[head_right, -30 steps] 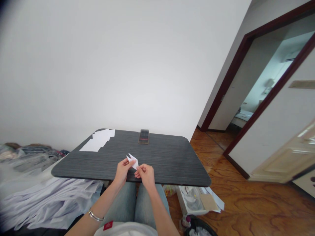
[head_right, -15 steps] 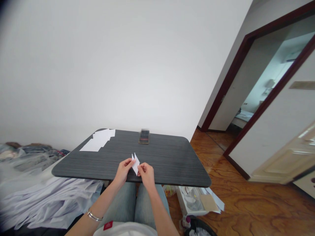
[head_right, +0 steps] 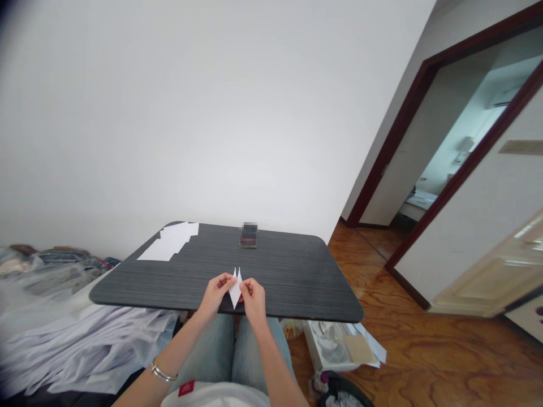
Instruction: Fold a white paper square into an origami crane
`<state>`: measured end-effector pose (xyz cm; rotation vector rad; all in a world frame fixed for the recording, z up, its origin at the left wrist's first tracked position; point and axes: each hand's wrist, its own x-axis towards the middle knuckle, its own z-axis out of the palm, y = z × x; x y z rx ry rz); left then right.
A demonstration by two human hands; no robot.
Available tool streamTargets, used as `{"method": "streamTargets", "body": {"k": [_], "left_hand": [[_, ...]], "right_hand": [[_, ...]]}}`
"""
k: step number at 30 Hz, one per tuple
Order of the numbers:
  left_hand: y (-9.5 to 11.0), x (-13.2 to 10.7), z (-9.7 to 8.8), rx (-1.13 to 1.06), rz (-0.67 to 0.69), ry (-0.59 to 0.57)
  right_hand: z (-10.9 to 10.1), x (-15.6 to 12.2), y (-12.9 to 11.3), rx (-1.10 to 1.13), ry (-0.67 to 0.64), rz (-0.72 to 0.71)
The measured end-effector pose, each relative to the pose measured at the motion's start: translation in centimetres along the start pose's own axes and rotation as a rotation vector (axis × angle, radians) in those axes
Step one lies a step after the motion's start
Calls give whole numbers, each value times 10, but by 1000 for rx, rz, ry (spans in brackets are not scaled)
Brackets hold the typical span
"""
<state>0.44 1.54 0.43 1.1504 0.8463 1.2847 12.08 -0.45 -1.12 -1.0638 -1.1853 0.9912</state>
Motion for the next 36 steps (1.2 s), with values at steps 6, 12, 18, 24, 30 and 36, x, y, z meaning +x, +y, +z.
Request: {"method": "streamTargets", "body": {"k": [6,12,18,24,30,36], "left_hand": [[0,0,0,4,3,-23],[1,-1,0,-32,-9,-24],[2,-1,1,-40,-1,-20],[1,0,1,-49,-21,-39],[3,-1,0,-55,-41,-36],[7,-4,1,-53,-45,-26]], "right_hand": [[1,-2,-4,-12,14,-18],[1,-3,-4,-49,3,-41],[2,-3,-4,-88,27,-63],[3,-5,-5,-162,86,-115],[5,-6,-6,-229,92,-162],[6,-7,-9,-230,112,-168]]}}
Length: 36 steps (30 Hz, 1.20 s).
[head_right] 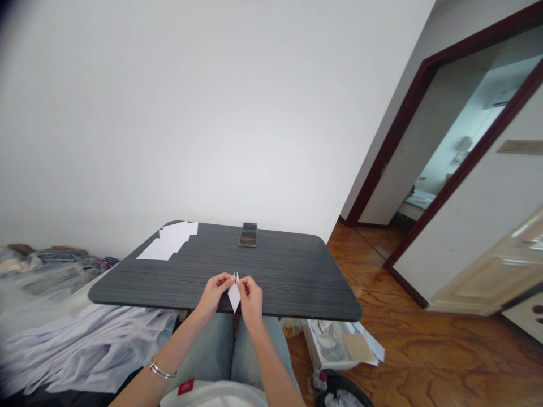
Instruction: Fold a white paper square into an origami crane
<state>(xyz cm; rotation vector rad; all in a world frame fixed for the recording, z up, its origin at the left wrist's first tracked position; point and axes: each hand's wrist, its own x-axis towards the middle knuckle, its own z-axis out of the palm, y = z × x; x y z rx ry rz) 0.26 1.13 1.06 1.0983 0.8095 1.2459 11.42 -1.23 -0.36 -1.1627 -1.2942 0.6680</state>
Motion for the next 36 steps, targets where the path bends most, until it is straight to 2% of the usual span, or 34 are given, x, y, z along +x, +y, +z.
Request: {"method": "streamTargets", "body": {"k": [13,23,36], "left_hand": [[-2,2,-4,-42,-41,-2],[-3,3,-4,-61,-56,19],[-1,5,-5,-40,-99,22]], "right_hand": [[-1,-3,-3,-31,-80,-21],[-3,-3,-2,-45,-45,-19],[-5,-4,-2,-38,-62,-21]]}}
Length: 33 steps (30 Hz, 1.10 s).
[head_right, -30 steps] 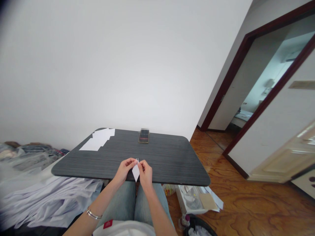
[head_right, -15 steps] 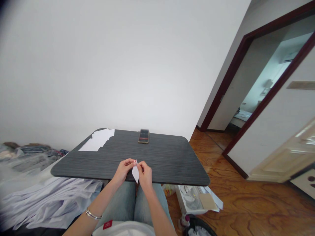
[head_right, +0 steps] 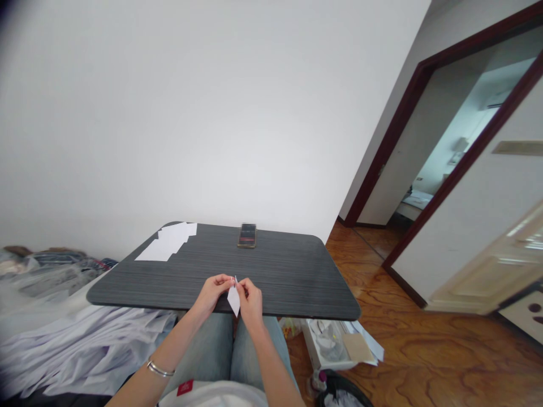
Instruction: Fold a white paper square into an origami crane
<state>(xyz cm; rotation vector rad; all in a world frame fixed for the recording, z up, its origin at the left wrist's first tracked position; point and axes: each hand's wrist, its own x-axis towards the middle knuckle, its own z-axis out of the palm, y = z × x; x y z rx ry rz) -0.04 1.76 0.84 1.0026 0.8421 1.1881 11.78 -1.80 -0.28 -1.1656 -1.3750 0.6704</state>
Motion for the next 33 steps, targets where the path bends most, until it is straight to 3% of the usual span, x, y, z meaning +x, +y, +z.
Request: {"method": "streamTargets", "body": {"k": [13,33], "left_hand": [[4,-5,-2,-9,17,-119],[8,-8,1,101,144,-166]], "right_hand": [[-1,1,2,38,18,37],[-2,1,1,64,-38,28]]}}
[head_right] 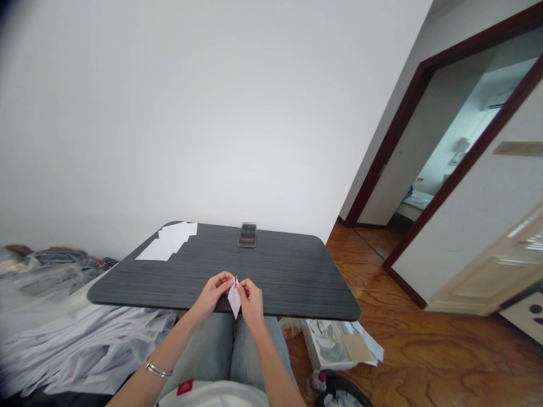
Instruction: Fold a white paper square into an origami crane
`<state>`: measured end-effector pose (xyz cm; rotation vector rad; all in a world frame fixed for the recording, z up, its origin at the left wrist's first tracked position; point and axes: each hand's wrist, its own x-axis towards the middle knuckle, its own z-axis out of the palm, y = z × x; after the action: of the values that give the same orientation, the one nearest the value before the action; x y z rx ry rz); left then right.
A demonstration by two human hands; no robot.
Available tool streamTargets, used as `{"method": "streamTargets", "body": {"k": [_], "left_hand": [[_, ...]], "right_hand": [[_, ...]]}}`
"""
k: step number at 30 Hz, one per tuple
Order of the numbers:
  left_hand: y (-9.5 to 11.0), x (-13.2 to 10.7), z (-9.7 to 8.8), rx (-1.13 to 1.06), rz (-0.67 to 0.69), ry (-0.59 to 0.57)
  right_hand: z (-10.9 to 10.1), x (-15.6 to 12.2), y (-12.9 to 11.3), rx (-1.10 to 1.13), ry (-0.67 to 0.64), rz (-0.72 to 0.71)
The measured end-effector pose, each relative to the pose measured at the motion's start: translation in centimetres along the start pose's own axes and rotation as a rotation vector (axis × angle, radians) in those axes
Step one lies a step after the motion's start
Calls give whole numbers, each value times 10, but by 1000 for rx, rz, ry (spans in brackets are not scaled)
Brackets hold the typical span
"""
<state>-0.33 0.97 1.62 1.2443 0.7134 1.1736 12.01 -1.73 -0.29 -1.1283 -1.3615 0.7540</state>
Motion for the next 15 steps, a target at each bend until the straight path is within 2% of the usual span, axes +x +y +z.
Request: {"method": "streamTargets", "body": {"k": [7,12,15], "left_hand": [[-5,2,1,103,89,138],[-8,-3,6,205,111,133],[-8,-5,9,358,145,136]], "right_hand": [[0,-2,0,-62,109,-37],[1,-6,-3,-180,126,-95],[2,-7,-2,-244,110,-116]]}}
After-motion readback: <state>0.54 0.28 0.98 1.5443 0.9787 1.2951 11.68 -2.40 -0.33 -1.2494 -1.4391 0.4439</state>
